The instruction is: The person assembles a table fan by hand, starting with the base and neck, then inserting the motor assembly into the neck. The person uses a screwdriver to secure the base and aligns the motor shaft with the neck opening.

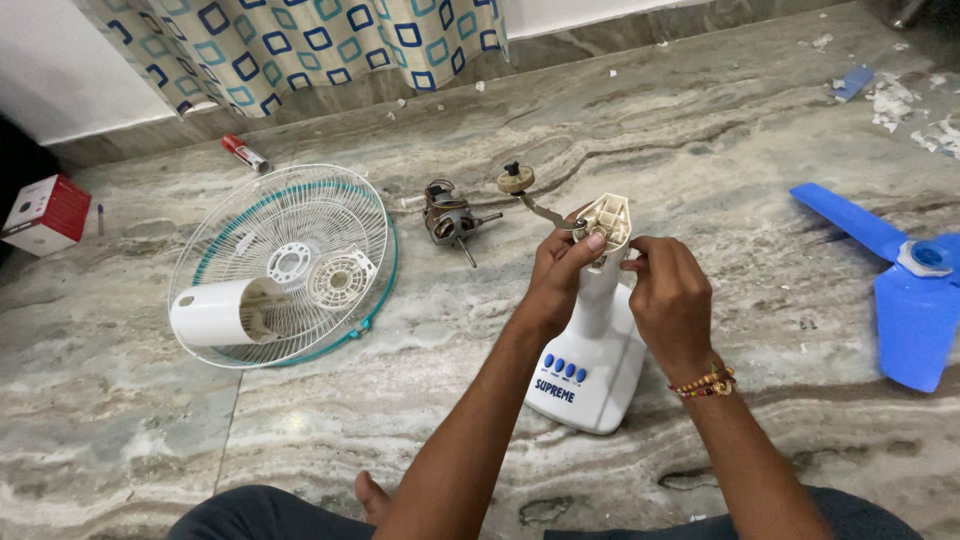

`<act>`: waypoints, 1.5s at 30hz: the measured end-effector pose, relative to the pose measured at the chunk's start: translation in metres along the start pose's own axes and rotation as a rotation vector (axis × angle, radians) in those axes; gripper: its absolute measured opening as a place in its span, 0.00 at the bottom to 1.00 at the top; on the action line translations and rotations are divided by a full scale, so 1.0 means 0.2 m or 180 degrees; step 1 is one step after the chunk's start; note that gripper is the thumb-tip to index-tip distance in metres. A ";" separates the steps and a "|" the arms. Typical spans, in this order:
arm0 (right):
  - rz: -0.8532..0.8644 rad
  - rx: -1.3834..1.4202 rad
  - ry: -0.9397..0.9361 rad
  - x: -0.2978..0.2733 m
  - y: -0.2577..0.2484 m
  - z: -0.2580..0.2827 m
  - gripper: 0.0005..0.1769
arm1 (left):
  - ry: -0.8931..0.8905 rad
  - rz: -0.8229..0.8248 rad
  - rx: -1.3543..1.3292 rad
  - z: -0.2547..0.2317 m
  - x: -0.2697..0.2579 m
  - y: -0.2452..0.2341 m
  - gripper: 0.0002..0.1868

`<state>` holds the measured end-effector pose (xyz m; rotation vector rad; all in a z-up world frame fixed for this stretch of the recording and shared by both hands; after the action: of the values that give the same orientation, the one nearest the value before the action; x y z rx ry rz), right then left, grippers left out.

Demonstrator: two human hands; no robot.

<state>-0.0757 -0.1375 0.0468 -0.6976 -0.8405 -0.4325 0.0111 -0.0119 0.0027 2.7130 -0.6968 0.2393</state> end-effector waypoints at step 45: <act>0.0138 0.0125 0.1173 0.03 -0.01 0.00 0.02 | 0.0013 -0.0076 -0.0013 0.00 -0.01 0.01 0.29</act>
<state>-0.0738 -0.1388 0.0517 -0.5757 -0.4842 -0.4862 0.0082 -0.0129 0.0029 2.7147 -0.6626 0.2374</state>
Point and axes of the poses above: each hand's wrist, its own x-axis towards the middle knuckle, its own y-axis out of the palm, z = x × y, the point moved 2 cm from there along x, towards the middle knuckle, and after that the axes turned 13 degrees about x, right-handed, at the moved point
